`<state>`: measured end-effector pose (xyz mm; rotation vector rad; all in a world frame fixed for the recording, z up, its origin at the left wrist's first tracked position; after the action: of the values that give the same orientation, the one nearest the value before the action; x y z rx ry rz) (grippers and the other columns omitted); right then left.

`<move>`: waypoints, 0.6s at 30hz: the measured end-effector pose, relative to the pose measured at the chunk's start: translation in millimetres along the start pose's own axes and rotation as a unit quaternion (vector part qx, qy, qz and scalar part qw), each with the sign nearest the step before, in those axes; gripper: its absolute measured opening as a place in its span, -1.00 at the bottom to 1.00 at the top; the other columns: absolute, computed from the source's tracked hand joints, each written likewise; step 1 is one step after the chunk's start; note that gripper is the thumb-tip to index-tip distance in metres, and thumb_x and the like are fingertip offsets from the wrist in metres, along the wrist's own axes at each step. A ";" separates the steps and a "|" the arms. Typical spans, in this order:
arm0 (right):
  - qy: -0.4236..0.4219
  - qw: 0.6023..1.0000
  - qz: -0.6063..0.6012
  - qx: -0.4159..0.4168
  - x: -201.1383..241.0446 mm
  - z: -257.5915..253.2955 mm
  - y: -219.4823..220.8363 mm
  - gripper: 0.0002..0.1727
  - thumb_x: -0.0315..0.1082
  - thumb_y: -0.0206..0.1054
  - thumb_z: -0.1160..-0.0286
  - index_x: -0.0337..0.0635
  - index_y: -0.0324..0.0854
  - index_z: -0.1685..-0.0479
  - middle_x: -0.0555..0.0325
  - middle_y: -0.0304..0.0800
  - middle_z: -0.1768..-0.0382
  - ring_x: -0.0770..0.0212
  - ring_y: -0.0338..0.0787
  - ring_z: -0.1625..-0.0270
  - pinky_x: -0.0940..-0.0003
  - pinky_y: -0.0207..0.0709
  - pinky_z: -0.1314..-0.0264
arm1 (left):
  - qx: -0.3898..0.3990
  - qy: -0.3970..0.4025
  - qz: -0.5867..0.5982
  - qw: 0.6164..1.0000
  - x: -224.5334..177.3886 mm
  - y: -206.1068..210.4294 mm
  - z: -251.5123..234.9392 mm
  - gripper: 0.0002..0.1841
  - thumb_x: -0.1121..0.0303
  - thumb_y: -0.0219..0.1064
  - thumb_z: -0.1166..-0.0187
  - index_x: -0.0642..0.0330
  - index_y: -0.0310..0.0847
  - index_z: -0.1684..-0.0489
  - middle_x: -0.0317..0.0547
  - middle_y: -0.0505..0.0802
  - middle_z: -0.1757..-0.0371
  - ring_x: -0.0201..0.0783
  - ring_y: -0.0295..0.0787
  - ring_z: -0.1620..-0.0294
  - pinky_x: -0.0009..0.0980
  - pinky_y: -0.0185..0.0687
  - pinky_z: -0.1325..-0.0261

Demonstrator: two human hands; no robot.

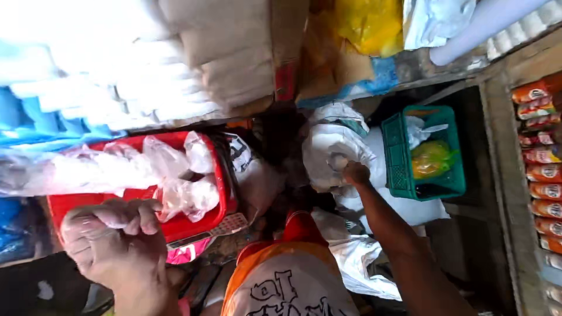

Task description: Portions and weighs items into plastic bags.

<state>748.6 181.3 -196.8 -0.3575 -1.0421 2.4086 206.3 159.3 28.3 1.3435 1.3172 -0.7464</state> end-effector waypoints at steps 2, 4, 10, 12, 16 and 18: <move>-0.033 0.999 0.018 -0.024 6.8 -33.5 7.8 -0.45 0.06 0.41 -0.48 -0.16 0.71 -0.28 -0.33 0.81 -0.15 -0.40 0.76 -0.23 -0.53 0.54 -0.11 | 0.035 -0.019 -0.012 0.999 7.4 50.7 -3.2 -0.70 0.15 -0.02 -0.87 -0.13 0.55 0.29 -0.48 0.63 0.53 -0.38 0.61 0.52 -0.29 0.74 0.14; -0.065 0.997 0.034 -0.040 9.1 -73.3 31.5 -0.33 0.18 0.37 -0.47 0.17 0.55 -0.59 -0.25 0.81 -0.21 -0.39 0.77 -0.24 -0.51 0.57 -0.13 | 0.070 -0.048 -0.015 0.996 20.6 89.3 1.2 -0.70 0.08 0.03 -0.86 -0.19 0.60 0.30 -0.51 0.65 0.55 -0.41 0.62 0.54 -0.34 0.74 0.20; -0.094 0.994 0.041 0.046 15.5 -116.2 60.6 -0.22 0.04 0.32 -0.57 0.14 0.25 -0.83 -0.34 0.58 -0.51 -0.43 0.51 -0.57 -0.48 0.33 -0.54 | 0.102 -0.113 -0.011 0.988 70.5 146.2 27.0 -0.63 0.13 0.00 -0.89 -0.07 0.62 0.37 -0.44 0.63 0.61 -0.38 0.66 0.54 -0.23 0.81 0.01; -0.119 0.992 0.044 0.027 23.3 -103.7 41.6 -0.24 0.06 0.40 -0.48 -0.03 0.46 -0.69 -0.40 0.41 -0.63 -0.47 0.28 -0.71 -0.53 0.13 -0.66 | 0.097 -0.130 -0.032 0.986 74.5 161.1 29.4 -0.61 0.19 -0.01 -0.89 0.03 0.64 0.37 -0.38 0.66 0.64 -0.32 0.71 0.55 -0.14 0.84 -0.01; -0.246 0.945 -0.183 -0.113 77.0 -6.6 -35.3 -0.54 -0.08 0.14 -0.75 -0.18 0.73 -0.33 -0.08 0.77 -0.32 -0.03 0.70 -0.43 -0.04 0.56 -0.49 | 0.105 -0.099 -0.083 0.986 74.6 205.8 28.1 -0.69 0.37 0.07 -0.84 0.30 0.73 0.18 -0.09 0.89 0.30 -0.12 0.91 0.25 -0.07 0.91 0.00; -0.260 0.849 -0.457 -0.047 104.7 64.8 -59.1 -0.49 -0.07 -0.01 -0.88 -0.25 0.65 -0.41 0.02 0.84 -0.22 0.18 0.82 -0.23 0.19 0.70 -0.28 | 0.175 -0.062 -0.157 0.970 85.6 242.9 31.0 -0.71 0.43 0.15 -0.75 0.39 0.72 -0.20 0.02 0.88 -0.21 -0.12 0.81 -0.29 -0.08 0.68 -0.49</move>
<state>652.5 232.2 -114.2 0.6781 -1.1785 1.5773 461.6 196.4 1.7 1.3470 1.3559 -1.3086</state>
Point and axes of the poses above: each hand's wrist, its own z-axis away from the middle knuckle, its own y-axis out of the palm, x = y × z, the point moved 4 cm from there along -z, towards the middle knuckle
